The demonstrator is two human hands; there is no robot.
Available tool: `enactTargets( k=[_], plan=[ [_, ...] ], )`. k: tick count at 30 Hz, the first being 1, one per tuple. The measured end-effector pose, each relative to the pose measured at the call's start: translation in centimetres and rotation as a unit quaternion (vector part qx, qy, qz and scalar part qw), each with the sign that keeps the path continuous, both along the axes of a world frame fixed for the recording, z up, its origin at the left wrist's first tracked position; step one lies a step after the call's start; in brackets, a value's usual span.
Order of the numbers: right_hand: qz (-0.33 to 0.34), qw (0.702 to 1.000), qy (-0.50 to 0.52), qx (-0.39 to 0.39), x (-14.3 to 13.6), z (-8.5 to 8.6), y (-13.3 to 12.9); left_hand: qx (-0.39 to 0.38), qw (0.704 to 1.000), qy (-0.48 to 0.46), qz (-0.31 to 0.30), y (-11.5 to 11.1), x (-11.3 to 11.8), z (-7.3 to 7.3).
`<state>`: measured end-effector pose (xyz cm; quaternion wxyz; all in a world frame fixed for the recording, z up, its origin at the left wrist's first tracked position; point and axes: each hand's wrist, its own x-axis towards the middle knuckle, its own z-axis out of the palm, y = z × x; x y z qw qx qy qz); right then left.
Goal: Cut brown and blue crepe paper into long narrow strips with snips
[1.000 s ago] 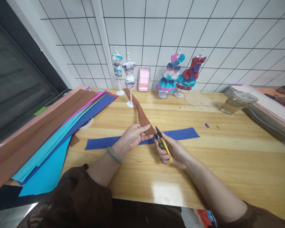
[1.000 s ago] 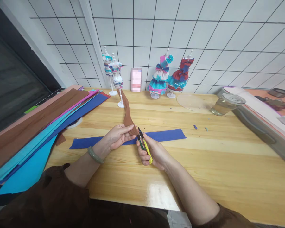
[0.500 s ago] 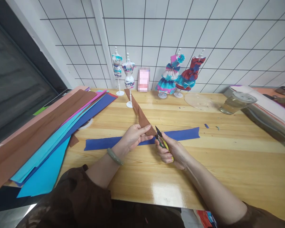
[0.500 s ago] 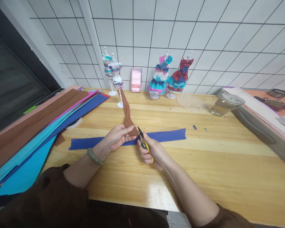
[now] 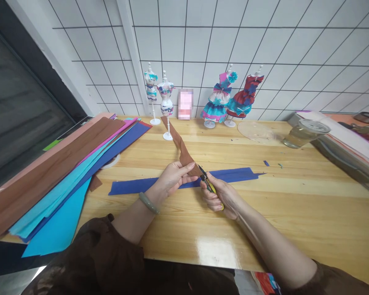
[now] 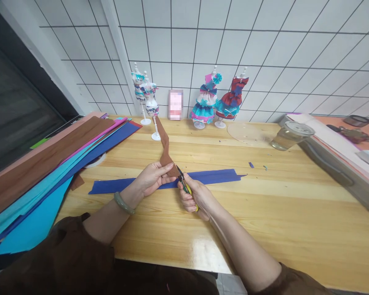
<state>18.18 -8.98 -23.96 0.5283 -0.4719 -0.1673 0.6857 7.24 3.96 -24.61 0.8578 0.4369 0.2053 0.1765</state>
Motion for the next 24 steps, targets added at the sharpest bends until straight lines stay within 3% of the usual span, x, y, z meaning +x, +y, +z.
enactTargets(
  k=[10, 24],
  plan=[
    [0.017, 0.999, 0.034, -0.002, 0.32, 0.11, 0.07, 0.007, 1.0, 0.006, -0.017, -0.37, 0.13, -0.43],
    [-0.009, 1.0, -0.016, -0.02, 0.13, 0.04, 0.16, 0.007, 1.0, 0.016, -0.013, -0.4, 0.12, -0.34]
  ],
)
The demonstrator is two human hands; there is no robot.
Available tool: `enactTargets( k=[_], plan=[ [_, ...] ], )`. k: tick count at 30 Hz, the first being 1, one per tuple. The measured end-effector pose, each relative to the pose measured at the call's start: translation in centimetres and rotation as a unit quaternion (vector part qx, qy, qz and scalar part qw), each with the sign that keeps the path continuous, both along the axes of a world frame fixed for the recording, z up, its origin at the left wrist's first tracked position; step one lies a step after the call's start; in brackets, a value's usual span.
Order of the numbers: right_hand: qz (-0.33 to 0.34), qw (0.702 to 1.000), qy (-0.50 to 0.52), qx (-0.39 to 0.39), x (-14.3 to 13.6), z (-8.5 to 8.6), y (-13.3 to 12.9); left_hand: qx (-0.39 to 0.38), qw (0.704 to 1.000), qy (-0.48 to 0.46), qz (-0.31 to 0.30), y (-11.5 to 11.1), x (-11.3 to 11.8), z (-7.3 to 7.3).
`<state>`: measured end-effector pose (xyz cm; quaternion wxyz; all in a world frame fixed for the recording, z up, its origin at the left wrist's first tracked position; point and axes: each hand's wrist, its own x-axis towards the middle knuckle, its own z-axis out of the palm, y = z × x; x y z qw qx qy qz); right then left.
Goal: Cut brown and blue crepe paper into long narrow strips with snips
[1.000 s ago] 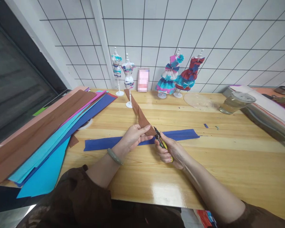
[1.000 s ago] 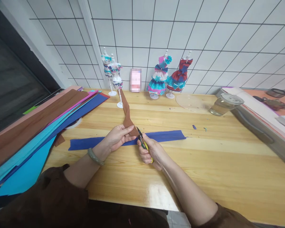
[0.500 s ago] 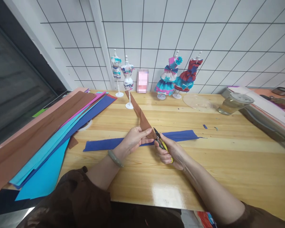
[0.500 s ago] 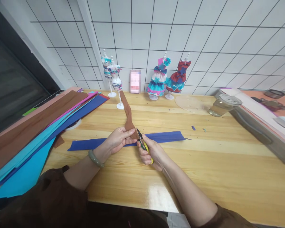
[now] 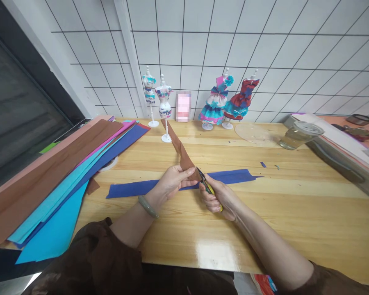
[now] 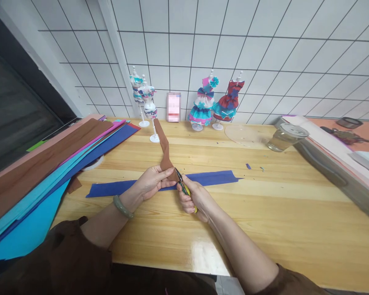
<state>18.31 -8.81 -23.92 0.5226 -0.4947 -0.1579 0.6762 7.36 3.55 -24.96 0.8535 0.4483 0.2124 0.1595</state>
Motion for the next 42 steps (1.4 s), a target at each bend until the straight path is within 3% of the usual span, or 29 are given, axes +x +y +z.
enactTargets(
  k=[12, 22, 32, 42],
  plan=[
    [0.019, 0.998, 0.053, 0.01, 0.22, 0.08, 0.0, 0.028, 0.999, 0.027, -0.015, 0.08, 0.06, -0.3],
    [-0.007, 0.999, -0.003, 0.039, -0.01, -0.34, -0.05, 0.034, 0.999, 0.015, -0.013, -0.14, 0.41, -0.53],
    [-0.032, 0.999, -0.019, 0.014, -0.24, -0.35, 0.04, 0.018, 1.0, -0.014, -0.01, -0.44, 0.66, -0.85],
    [-0.023, 0.999, 0.043, 0.022, -0.17, -0.17, 0.04, 0.018, 0.999, -0.04, 0.003, -0.37, 0.74, -0.77]
  ],
)
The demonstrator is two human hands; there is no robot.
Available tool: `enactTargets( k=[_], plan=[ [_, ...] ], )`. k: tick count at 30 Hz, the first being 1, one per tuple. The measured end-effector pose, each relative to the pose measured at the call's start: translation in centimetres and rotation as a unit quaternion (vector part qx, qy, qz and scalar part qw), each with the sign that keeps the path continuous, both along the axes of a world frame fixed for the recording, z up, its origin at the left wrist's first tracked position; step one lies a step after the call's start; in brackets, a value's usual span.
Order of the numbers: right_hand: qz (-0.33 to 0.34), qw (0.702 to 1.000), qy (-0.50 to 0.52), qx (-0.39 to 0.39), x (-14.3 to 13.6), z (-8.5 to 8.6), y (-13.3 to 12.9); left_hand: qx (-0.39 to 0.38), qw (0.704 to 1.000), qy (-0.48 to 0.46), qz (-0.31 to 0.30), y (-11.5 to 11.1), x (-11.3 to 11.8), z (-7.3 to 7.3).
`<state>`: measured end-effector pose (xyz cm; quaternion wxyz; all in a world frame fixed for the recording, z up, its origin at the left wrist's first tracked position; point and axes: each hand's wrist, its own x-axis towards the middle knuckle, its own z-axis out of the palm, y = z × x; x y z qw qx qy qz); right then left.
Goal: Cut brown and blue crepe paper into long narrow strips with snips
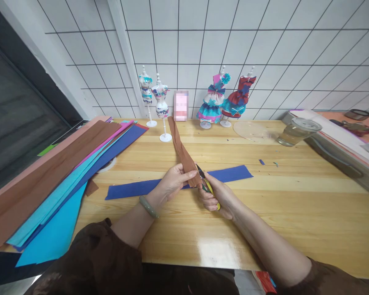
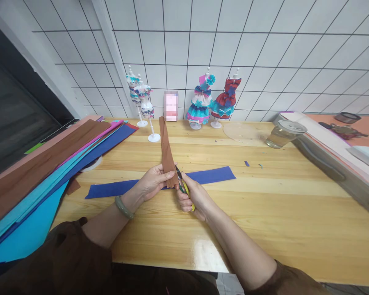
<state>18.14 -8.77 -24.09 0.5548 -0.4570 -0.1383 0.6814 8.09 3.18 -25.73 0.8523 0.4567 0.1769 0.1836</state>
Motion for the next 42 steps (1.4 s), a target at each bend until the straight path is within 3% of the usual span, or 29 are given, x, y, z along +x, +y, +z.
enactTargets(
  k=[9, 22, 30, 42],
  plan=[
    [0.033, 0.995, 0.087, 0.031, 0.37, -0.17, 0.08, 0.036, 0.999, -0.002, -0.014, -0.2, -0.02, -0.02],
    [0.014, 0.998, 0.055, 0.015, 0.38, -0.27, 0.16, 0.076, 0.997, -0.006, -0.017, -0.16, -0.03, -0.03],
    [0.009, 1.0, 0.026, 0.014, -0.06, -0.18, 0.28, -0.045, 0.998, -0.034, 0.031, -0.34, 0.19, 0.67],
    [-0.004, 1.0, 0.008, 0.018, -0.22, -0.73, 0.42, -0.015, 1.0, -0.019, 0.02, 0.02, 0.24, -0.28]
  ],
)
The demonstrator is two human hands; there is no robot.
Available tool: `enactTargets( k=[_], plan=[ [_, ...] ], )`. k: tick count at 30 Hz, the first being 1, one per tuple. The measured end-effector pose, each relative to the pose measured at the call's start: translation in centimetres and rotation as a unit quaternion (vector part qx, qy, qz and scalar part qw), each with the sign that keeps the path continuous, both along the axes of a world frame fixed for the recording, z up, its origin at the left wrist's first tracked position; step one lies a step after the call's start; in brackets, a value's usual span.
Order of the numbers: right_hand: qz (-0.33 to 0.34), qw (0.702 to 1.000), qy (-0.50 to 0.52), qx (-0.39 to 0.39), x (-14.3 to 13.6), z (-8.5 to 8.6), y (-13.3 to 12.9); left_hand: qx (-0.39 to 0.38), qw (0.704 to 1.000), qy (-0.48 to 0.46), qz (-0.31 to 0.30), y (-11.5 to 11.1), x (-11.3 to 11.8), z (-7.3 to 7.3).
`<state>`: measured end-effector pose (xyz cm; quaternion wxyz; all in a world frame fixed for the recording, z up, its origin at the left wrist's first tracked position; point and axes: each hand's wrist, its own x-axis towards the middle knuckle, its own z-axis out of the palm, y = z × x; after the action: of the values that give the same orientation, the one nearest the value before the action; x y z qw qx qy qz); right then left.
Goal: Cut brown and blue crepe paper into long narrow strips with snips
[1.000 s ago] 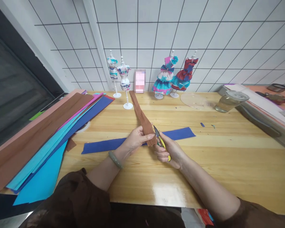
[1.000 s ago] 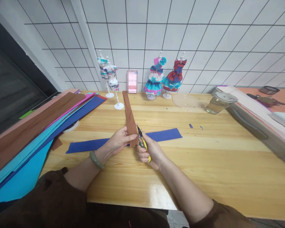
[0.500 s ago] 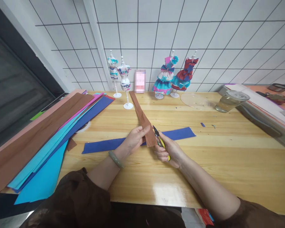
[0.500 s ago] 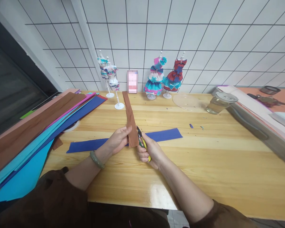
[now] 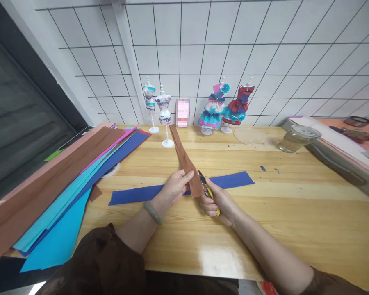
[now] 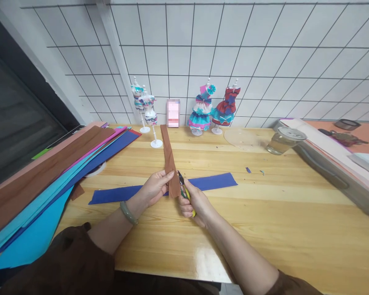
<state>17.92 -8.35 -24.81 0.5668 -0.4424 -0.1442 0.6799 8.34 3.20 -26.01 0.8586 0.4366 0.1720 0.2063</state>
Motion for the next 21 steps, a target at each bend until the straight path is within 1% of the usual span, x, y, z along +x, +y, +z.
enactTargets(
  k=[3, 7, 11, 17, 21],
  plan=[
    [-0.018, 1.0, -0.008, -0.012, -0.16, 0.17, -0.03, 0.007, 1.0, -0.005, 0.007, -0.13, 0.06, 0.03],
    [-0.008, 1.0, -0.02, -0.015, -0.32, 0.31, -0.05, 0.017, 1.0, 0.004, 0.012, -0.33, 0.07, 0.22],
    [-0.012, 0.999, -0.038, -0.017, -0.45, 0.18, -0.04, 0.02, 1.0, 0.016, 0.018, -0.37, 0.05, 0.24],
    [-0.038, 0.997, -0.067, -0.024, -0.81, -0.07, 0.01, 0.018, 0.999, 0.022, 0.017, -0.38, 0.05, 0.21],
    [-0.046, 0.997, -0.052, -0.033, -0.97, 0.21, 0.07, 0.018, 0.999, 0.023, 0.018, -0.46, 0.08, 0.38]
  ],
)
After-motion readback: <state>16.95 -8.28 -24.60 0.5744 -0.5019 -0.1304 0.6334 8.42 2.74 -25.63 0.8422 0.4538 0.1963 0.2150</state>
